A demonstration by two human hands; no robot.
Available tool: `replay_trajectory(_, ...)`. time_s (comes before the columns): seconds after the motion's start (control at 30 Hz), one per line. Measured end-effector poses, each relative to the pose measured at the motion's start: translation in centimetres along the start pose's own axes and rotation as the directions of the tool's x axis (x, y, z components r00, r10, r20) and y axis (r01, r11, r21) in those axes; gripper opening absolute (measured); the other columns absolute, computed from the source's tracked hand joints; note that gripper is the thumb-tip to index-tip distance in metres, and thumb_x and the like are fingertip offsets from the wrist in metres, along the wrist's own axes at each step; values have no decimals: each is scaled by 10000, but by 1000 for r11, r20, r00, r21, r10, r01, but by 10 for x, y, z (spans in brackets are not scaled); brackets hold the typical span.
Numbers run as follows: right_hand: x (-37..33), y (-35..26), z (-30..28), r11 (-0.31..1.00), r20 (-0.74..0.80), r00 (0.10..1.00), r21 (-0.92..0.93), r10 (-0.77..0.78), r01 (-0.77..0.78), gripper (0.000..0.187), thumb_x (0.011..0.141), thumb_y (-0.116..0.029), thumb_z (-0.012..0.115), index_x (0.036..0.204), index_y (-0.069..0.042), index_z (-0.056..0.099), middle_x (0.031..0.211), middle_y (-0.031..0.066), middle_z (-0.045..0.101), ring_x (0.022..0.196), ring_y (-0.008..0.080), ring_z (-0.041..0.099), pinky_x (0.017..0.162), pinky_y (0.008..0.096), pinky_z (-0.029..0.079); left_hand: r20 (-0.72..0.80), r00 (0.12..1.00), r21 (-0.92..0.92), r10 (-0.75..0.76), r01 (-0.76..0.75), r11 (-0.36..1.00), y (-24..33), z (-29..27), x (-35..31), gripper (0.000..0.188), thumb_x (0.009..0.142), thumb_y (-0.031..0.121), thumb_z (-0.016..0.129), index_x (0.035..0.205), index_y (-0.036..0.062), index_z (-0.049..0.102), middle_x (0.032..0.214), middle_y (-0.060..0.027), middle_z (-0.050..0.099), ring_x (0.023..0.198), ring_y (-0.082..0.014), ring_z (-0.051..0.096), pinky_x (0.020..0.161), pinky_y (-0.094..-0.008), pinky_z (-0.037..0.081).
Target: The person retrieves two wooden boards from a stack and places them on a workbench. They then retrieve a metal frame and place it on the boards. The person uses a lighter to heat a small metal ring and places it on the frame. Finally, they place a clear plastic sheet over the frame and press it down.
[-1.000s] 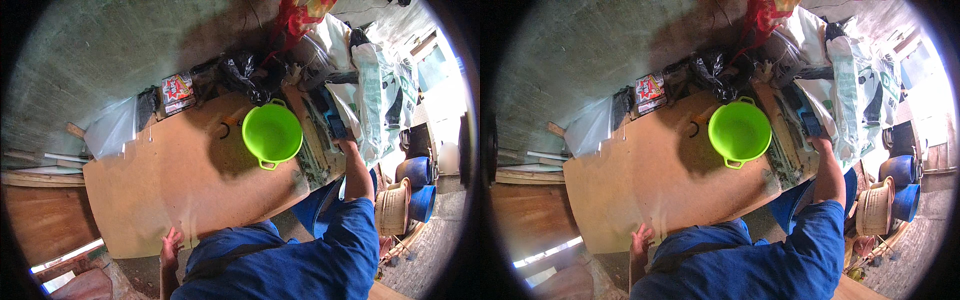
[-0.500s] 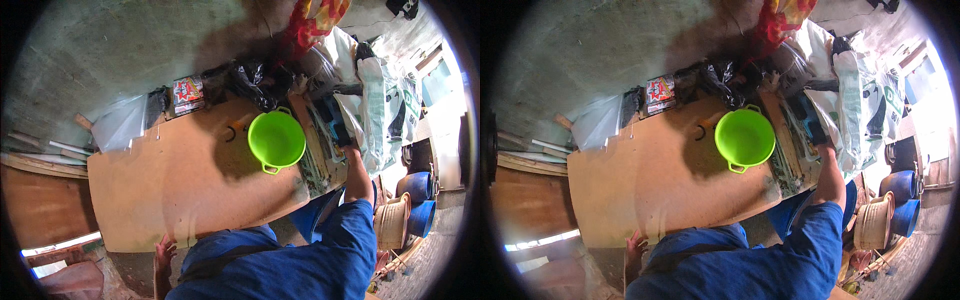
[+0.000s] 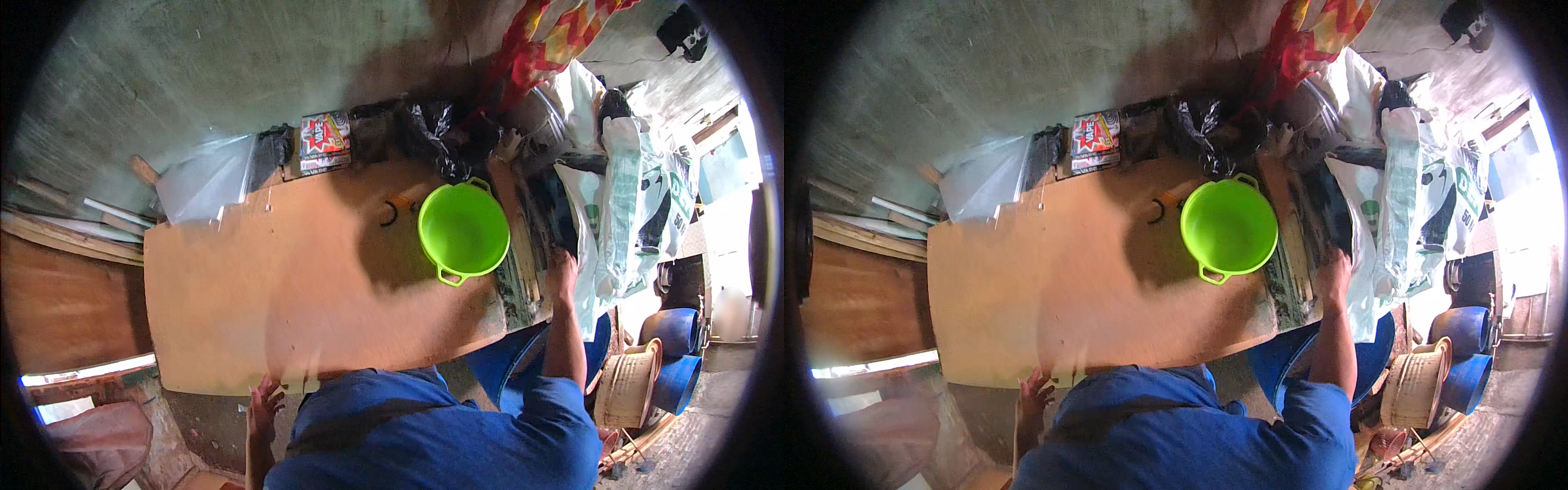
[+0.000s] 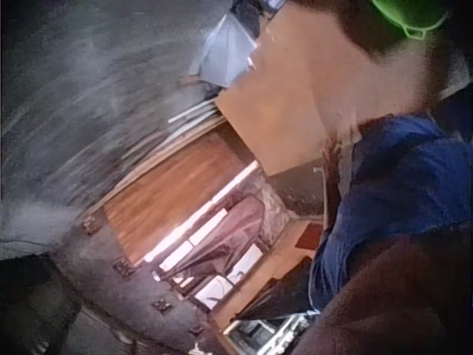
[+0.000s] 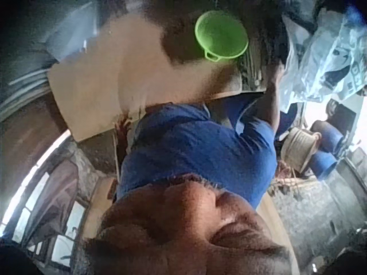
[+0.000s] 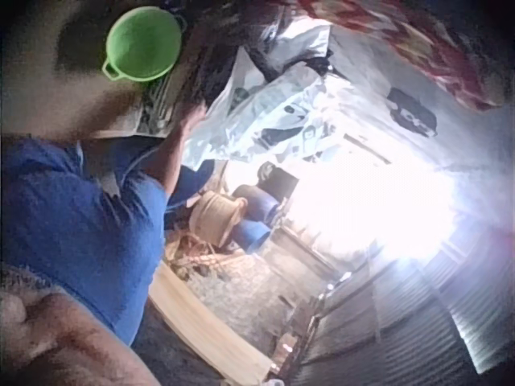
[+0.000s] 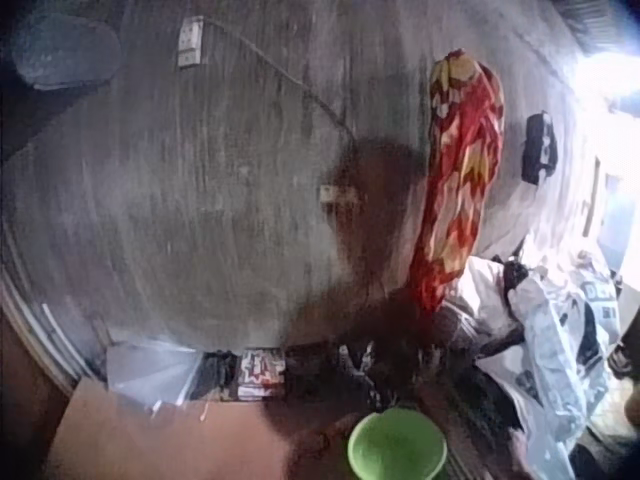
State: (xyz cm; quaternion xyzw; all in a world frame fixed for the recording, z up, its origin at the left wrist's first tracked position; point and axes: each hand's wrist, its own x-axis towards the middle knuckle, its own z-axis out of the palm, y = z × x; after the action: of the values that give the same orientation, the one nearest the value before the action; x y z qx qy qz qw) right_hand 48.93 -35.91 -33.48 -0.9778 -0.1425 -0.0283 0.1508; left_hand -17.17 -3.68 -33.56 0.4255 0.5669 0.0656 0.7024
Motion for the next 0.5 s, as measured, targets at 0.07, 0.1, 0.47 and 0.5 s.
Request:
replay_trajectory(0.07, -27, -38, -27, 997, -88, 994, 38, -59, 62, 171, 854, -134, 608, 1002, -54, 636, 988, 208, 638, 1035, 371, 590, 889, 454, 465, 23, 999, 18, 32, -33, 999, 3, 5, -4, 829, 933, 724, 256, 1516, 137, 306, 1427, -117, 479, 1190, -300, 499, 972, -435, 386)
replay_trajectory(0.1, -36, -48, -34, 996, -160, 984, 41, -72, 79, 194, 847, -138, 625, 1025, -59, 633, 1004, 204, 634, 1054, 366, 580, 906, 451, 461, 22, 999, 16, 29, -29, 999, 4, 6, -5, 823, 937, 719, 252, 1516, 137, 307, 1426, -117, 480, 1192, -300, 498, 971, -434, 385)
replay_trajectory(0.47, -36, -5, 5, 991, -2, 992, 24, -130, 130, 388, 921, -282, 578, 1216, -30, 564, 1168, 220, 597, 1127, 419, 535, 976, 457, 422, 52, 994, 3, 95, -95, 995, 13, 11, 0, 757, 978, 657, 222, 1503, 122, 332, 1350, -106, 528, 1153, -252, 518, 950, -387, 400)
replay_trajectory(0.5, -36, -11, 4, 991, -38, 991, -11, -130, 130, 377, 927, -274, 569, 1220, -37, 565, 1160, 216, 600, 1116, 416, 541, 968, 458, 425, 44, 994, -17, 102, -101, 995, 11, 10, 0, 758, 978, 657, 225, 1503, 120, 331, 1346, -107, 528, 1152, -250, 518, 951, -386, 400)
